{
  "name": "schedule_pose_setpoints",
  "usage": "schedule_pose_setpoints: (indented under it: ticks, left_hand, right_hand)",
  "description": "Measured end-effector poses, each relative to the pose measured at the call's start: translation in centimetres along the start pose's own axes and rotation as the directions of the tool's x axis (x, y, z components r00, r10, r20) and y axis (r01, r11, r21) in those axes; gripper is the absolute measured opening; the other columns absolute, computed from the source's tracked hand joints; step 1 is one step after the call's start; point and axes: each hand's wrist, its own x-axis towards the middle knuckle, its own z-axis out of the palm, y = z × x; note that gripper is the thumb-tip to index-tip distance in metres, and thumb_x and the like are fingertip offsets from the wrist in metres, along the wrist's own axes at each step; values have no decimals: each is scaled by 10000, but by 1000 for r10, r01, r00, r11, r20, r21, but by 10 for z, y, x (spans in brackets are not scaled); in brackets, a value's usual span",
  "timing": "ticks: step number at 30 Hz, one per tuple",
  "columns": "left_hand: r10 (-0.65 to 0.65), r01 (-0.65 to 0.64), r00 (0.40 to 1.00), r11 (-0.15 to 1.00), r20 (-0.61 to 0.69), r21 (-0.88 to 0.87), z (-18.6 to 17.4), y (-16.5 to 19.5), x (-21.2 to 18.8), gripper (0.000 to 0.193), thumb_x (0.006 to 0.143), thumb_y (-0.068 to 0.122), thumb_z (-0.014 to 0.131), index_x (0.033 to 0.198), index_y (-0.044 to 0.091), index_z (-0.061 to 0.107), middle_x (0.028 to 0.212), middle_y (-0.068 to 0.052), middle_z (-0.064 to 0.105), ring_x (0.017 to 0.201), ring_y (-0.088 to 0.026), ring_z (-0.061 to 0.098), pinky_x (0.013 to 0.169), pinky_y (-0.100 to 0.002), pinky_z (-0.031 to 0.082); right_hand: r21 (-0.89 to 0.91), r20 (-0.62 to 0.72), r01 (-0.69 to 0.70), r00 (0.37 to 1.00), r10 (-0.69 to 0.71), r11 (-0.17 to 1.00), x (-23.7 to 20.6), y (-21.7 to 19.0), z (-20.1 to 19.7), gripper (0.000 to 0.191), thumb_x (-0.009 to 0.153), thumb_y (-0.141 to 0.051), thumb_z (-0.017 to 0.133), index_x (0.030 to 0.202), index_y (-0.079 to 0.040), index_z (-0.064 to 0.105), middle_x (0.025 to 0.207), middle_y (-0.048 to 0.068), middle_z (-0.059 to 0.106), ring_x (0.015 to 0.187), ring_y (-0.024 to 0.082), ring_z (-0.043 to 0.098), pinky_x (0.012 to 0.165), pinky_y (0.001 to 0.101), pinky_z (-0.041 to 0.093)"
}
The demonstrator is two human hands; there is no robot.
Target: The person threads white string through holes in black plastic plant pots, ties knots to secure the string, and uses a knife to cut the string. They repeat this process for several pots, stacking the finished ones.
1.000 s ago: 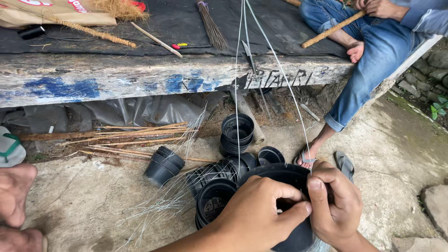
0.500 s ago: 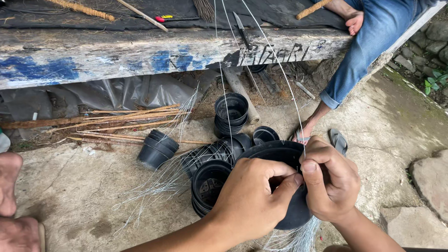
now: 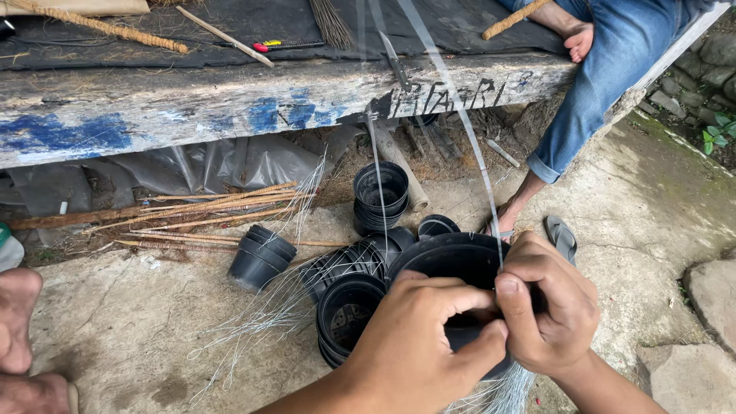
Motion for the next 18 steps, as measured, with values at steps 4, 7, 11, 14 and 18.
schedule_pose_setpoints:
  ticks: [4, 7, 11, 14, 18]
  left_hand:
    - [10, -14, 999, 989, 31, 146, 11, -7, -9, 180, 928, 238, 675, 1024, 98, 736, 925, -75, 742, 901, -236, 718, 946, -419, 408]
    - [60, -46, 995, 983, -75, 176, 20, -8, -10, 173, 958, 228, 665, 1049, 94, 726, 941, -73, 741, 912, -236, 716, 941, -423, 413]
    - [43, -16, 996, 946, -76, 323, 29, -4, -11, 140, 953, 220, 652, 932, 92, 706, 825, -61, 712, 792, -223, 687, 873, -446, 386]
    - [60, -18, 992, 941, -114, 337, 31, -3, -11, 150, 972, 213, 630, 898, 92, 682, 817, -52, 701, 790, -220, 678, 865, -454, 380]
    - [58, -22, 990, 965, -131, 262, 28, -5, -10, 158, 1024, 207, 594, 953, 97, 683, 835, -42, 703, 804, -220, 679, 850, -454, 377]
  right_hand:
    - [29, -26, -27, 999, 28, 999, -5, 0, -1, 104, 999, 4, 581, 899, 8, 550, 783, 75, 570, 651, 159, 535, 619, 280, 432]
    - [79, -61, -71, 995, 75, 994, -8, 2, 0, 107, 1021, -5, 584, 918, 13, 562, 805, 70, 581, 665, 149, 536, 640, 280, 444]
    - [112, -58, -69, 995, 76, 991, -11, 4, 2, 103, 1033, -16, 590, 938, 17, 567, 788, 73, 583, 704, 150, 532, 676, 283, 438]
    - [128, -54, -81, 995, 88, 988, -13, 5, 2, 100, 1047, -18, 588, 958, 18, 565, 808, 72, 588, 722, 145, 538, 697, 282, 443]
    - [154, -64, -148, 985, 159, 977, -14, 5, 2, 96, 1056, -7, 579, 967, 22, 556, 803, 66, 573, 715, 134, 516, 687, 263, 420]
